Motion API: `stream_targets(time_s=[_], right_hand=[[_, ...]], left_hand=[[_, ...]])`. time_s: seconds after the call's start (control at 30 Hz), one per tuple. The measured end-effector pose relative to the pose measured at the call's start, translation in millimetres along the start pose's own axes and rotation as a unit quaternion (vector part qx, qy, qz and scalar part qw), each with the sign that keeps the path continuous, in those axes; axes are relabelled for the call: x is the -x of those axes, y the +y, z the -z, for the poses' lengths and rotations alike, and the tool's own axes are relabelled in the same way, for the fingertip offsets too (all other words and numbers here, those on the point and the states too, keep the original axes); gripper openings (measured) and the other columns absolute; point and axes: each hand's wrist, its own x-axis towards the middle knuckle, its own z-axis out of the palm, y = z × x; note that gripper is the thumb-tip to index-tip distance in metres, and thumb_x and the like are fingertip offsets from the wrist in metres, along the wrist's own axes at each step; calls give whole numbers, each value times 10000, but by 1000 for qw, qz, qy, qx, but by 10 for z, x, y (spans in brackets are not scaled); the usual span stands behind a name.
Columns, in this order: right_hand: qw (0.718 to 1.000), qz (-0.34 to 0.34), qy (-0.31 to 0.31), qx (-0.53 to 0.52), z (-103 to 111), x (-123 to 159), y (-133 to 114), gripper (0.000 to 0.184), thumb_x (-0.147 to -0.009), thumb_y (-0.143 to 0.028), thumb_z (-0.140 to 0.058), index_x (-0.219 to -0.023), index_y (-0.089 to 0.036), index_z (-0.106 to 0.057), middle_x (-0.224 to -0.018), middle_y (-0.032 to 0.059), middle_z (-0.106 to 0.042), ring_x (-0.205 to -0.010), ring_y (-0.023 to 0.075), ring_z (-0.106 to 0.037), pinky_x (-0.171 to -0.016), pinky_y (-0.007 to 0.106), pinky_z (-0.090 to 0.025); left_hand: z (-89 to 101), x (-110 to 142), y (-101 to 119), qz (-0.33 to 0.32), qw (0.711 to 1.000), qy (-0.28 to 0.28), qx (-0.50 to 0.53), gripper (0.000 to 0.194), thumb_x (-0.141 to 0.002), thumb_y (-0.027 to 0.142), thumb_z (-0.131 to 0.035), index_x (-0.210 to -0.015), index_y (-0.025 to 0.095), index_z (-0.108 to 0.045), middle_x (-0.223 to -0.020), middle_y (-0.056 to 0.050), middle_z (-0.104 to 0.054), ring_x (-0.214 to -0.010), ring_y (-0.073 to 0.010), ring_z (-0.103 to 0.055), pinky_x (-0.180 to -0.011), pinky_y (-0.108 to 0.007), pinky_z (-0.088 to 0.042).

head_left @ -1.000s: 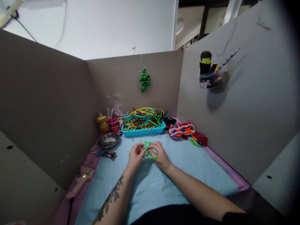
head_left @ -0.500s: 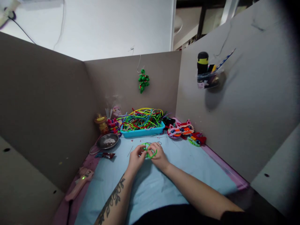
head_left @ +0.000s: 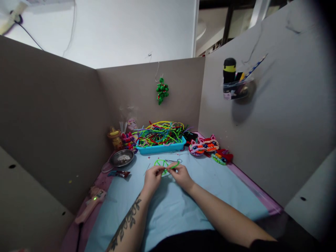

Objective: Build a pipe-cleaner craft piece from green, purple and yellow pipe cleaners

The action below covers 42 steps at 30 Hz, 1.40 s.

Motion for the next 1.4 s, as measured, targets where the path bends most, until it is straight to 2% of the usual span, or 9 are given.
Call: stream_targets(time_s=[0.13, 0.23, 0.33, 0.47, 0.63, 0.93, 1.1, 1.23, 1.4], right_hand=[[996, -49, 78, -20, 25, -68, 114, 125, -756, -281, -588, -700, -182, -640, -712, 41, -651, -671, 166, -599, -616, 281, -471], [995, -70, 65, -20, 54, -86, 136, 154, -762, -308, -582, -725, -170, -640, -734, 46, -648, -697, 171, -595, -636, 282, -469], [996, -85, 31, 0, 90, -88, 116, 156, -778, -303, -557, -798, -169, -634, -772, 40, -637, -690, 160, -574, -622, 271, -452], [996, -45, -27, 66, 99, -87, 88, 85, -737, -246, -587, -785, -193, -632, -813, 26, -618, -814, 177, -562, -731, 299, -433], [990, -23, -30, 134, 47, -68, 60, 31, -711, -217, -611, -691, -200, -628, -814, 27, -596, -860, 189, -537, -815, 334, -404], [995, -45, -41, 83, 15, -56, 56, 121, -741, -220, -581, -629, -193, -544, -788, 11, -523, -837, 174, -522, -796, 311, -404], [997, -23, 6, 80, 20, -48, 21, 92, -742, -195, -582, -659, -192, -542, -881, 31, -505, -899, 181, -506, -861, 335, -378], [996, 0, 28, 80, 25, -39, 6, 70, -755, -209, -578, -689, -195, -557, -938, 49, -489, -944, 194, -491, -882, 350, -381], [996, -2, 43, 78, 27, -37, 25, 82, -776, -239, -566, -709, -192, -560, -1002, 69, -473, -997, 209, -473, -924, 376, -365]], left_hand=[[-63, 43, 26, -10, 999, -43, -15, 170, -717, 173, -554, -776, 223, -704, -817, -45, -705, -767, -188, -620, -747, -310, -453], [-77, 39, 33, 19, 999, -39, 12, 172, -703, 185, -562, -844, 199, -659, -763, -28, -674, -674, -152, -592, -644, -257, -443], [-49, 15, 21, 45, 997, -18, 60, 304, -709, 196, -556, -1012, 184, -549, -689, 13, -608, -588, -109, -537, -550, -199, -394], [-15, -6, 12, 38, 997, 3, 66, 345, -743, 200, -521, -1084, 176, -473, -652, 32, -565, -567, -99, -508, -550, -190, -372], [-3, 17, 48, 27, 1000, 8, 12, 383, -756, 216, -518, -1137, 194, -482, -688, 8, -632, -602, -128, -559, -587, -214, -381], [9, 80, 85, -23, 997, 12, -74, 411, -767, 182, -518, -1171, 258, -516, -830, -25, -696, -741, -174, -623, -712, -262, -419], [6, 70, 127, -29, 995, 65, -76, 412, -793, 222, -502, -1204, 229, -467, -1001, -61, -658, -704, -147, -595, -718, -274, -437], [15, 61, 149, -25, 995, 47, -85, 437, -782, 253, -529, -1211, 221, -454, -958, -52, -666, -648, -131, -574, -663, -259, -443], [47, 38, 126, -16, 990, 111, -81, 421, -757, 268, -563, -1168, 210, -492, -887, -37, -666, -626, -123, -556, -651, -251, -440]])
